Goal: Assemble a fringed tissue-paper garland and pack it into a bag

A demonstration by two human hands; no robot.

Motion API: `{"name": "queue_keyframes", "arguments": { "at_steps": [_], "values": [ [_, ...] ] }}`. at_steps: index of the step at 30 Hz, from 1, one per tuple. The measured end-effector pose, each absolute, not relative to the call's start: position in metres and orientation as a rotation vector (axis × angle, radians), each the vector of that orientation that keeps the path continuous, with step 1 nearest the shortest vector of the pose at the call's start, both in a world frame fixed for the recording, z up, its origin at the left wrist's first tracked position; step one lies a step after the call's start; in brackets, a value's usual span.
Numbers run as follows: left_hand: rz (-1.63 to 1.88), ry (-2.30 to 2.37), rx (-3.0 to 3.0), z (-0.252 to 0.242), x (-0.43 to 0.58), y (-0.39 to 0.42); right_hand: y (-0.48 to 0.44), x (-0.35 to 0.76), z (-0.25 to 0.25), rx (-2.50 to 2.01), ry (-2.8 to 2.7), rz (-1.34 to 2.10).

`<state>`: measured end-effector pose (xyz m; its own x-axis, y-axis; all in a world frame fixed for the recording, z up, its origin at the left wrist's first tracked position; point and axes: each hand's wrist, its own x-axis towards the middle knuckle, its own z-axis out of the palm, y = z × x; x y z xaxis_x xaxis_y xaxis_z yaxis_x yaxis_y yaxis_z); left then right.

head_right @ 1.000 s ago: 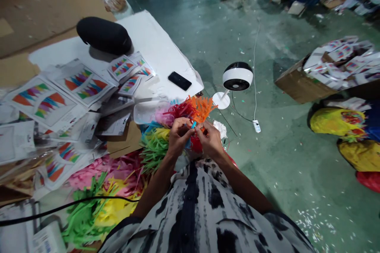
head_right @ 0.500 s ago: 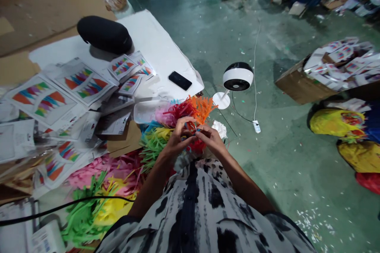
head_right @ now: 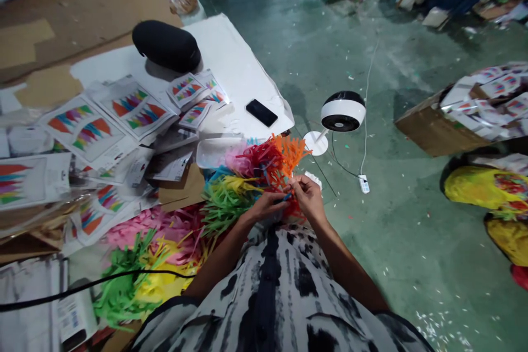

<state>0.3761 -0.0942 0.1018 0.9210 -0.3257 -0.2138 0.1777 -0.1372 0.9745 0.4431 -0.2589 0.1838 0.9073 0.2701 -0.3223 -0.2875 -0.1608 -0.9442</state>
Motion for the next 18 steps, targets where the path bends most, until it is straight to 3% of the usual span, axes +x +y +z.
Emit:
{"name": "queue_keyframes", "arguments": {
  "at_steps": [3, 11, 18],
  "values": [
    [-0.511, -0.113, 1.713, 0.097, 0.376, -0.081, -0.262, 0.445, 0.174, -1.734, 0.003, 0.467],
    [-0.153, 0.470, 2.362, 0.100, 0.402, -0.040, -0.261, 0.441, 0.152, -1.871, -0.132, 0.540],
    [-0.156, 0.584, 2.324, 0.092, 0.419, -0.047, -0.252, 0.438, 0.155, -1.841, -0.157, 0.543]
  ]
}}
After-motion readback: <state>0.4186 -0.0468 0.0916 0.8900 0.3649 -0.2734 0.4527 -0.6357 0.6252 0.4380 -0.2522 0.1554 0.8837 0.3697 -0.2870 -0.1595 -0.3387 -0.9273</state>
